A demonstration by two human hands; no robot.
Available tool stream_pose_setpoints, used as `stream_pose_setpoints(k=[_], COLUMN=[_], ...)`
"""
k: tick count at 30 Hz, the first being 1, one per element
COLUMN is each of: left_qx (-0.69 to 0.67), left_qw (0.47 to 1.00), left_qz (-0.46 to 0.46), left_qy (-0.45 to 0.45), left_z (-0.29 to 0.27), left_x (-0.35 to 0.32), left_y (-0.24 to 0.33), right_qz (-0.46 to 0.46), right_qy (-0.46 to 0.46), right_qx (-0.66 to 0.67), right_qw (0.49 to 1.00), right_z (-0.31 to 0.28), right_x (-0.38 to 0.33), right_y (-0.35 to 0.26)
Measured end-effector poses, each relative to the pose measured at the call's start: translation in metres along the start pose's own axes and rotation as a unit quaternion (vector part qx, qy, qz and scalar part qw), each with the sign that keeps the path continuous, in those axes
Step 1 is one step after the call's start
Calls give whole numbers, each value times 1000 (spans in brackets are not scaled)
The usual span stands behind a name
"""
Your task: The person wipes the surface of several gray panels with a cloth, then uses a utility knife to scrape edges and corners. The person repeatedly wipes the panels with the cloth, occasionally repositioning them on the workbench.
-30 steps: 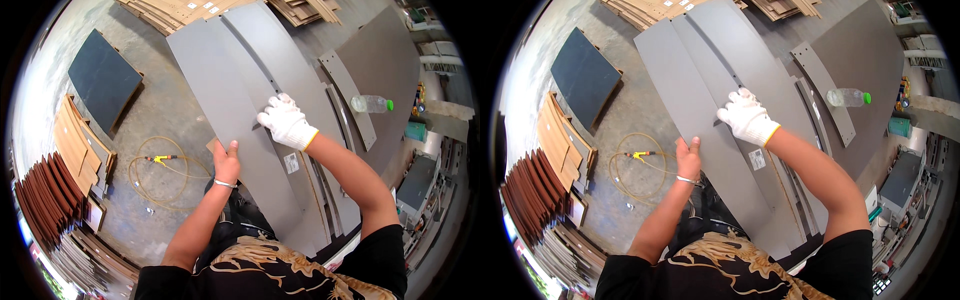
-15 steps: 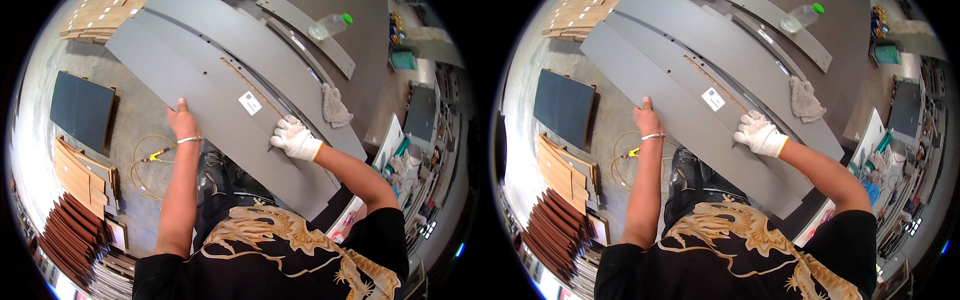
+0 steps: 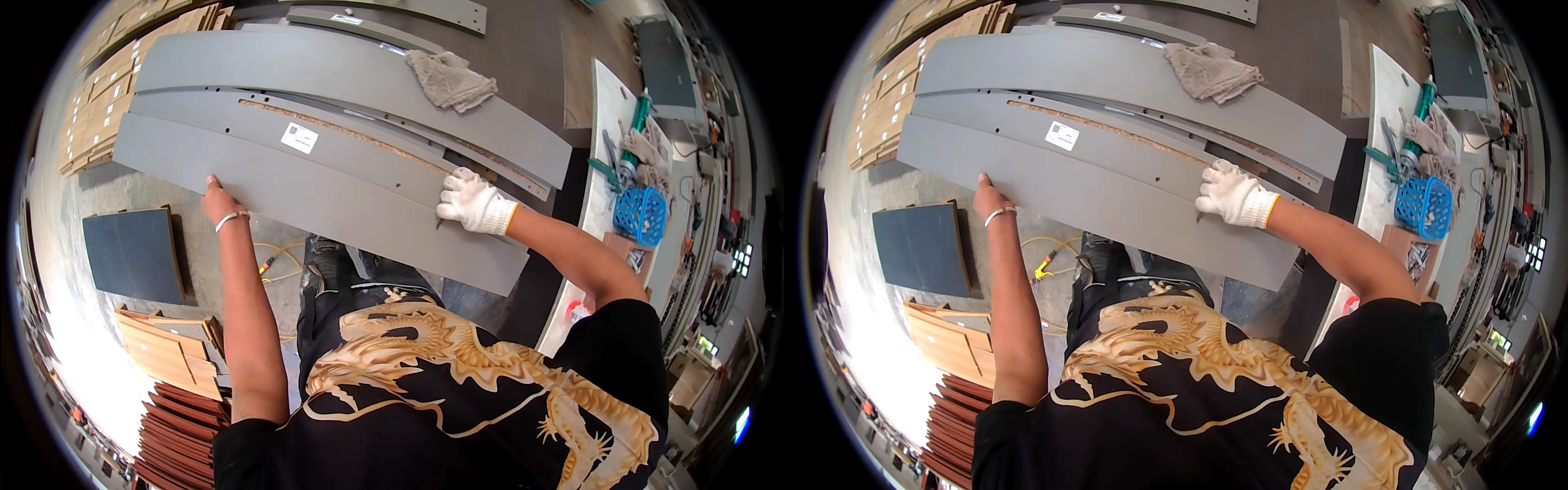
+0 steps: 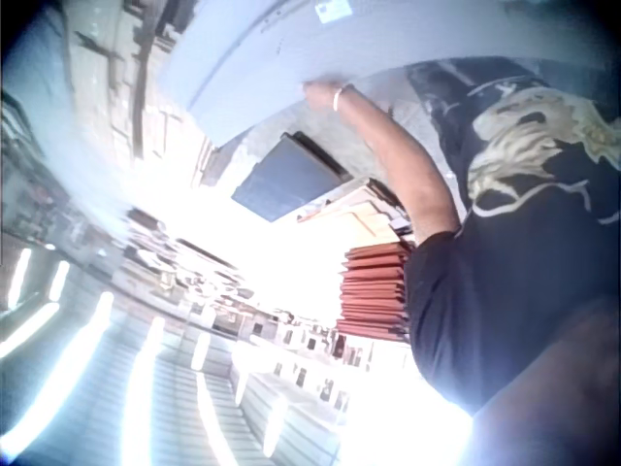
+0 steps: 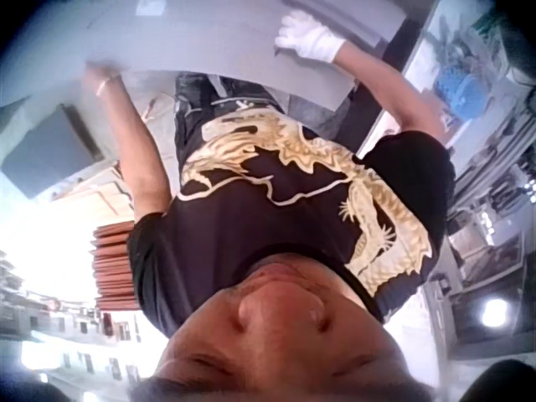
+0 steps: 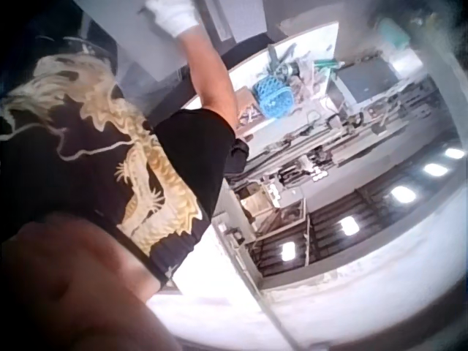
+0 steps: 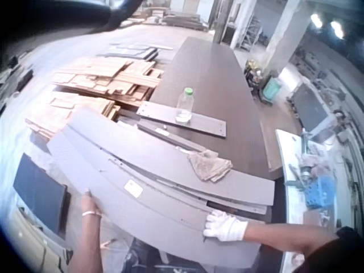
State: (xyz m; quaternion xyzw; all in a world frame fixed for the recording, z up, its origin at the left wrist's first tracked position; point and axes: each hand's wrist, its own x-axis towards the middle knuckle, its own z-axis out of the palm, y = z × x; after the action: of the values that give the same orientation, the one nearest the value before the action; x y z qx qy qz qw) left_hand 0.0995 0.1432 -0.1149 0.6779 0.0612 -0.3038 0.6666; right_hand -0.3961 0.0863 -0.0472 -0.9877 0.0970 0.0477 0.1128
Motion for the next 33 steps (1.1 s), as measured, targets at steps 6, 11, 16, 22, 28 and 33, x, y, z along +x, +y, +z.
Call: stream_pose_setpoints(k=[6,11,16,22,28,33], left_qx=[37,18,24,27,23,17], left_qw=[999,999,998,998,999,999], left_qz=[19,17,12,5,3,-4], left_qy=[22,30,49,54,45,28], left_z=[-2,4,13,15,7,13], left_x=[11,10,-2,-9,-6,21], left_y=[-1,2,5,11,3,-5], right_qz=[47,75,86,71,120,92], right_qy=[0,21,31,-11,-52,-54], right_qx=[1,-7,-2,-34,-32,-4], right_qw=[999,997,996,997,991,994], right_z=[7,9,3,2,15,-3], right_x=[-46,-43,35,-9,-96,-48], right_y=[-12,-17,-8,-12,-29,-16])
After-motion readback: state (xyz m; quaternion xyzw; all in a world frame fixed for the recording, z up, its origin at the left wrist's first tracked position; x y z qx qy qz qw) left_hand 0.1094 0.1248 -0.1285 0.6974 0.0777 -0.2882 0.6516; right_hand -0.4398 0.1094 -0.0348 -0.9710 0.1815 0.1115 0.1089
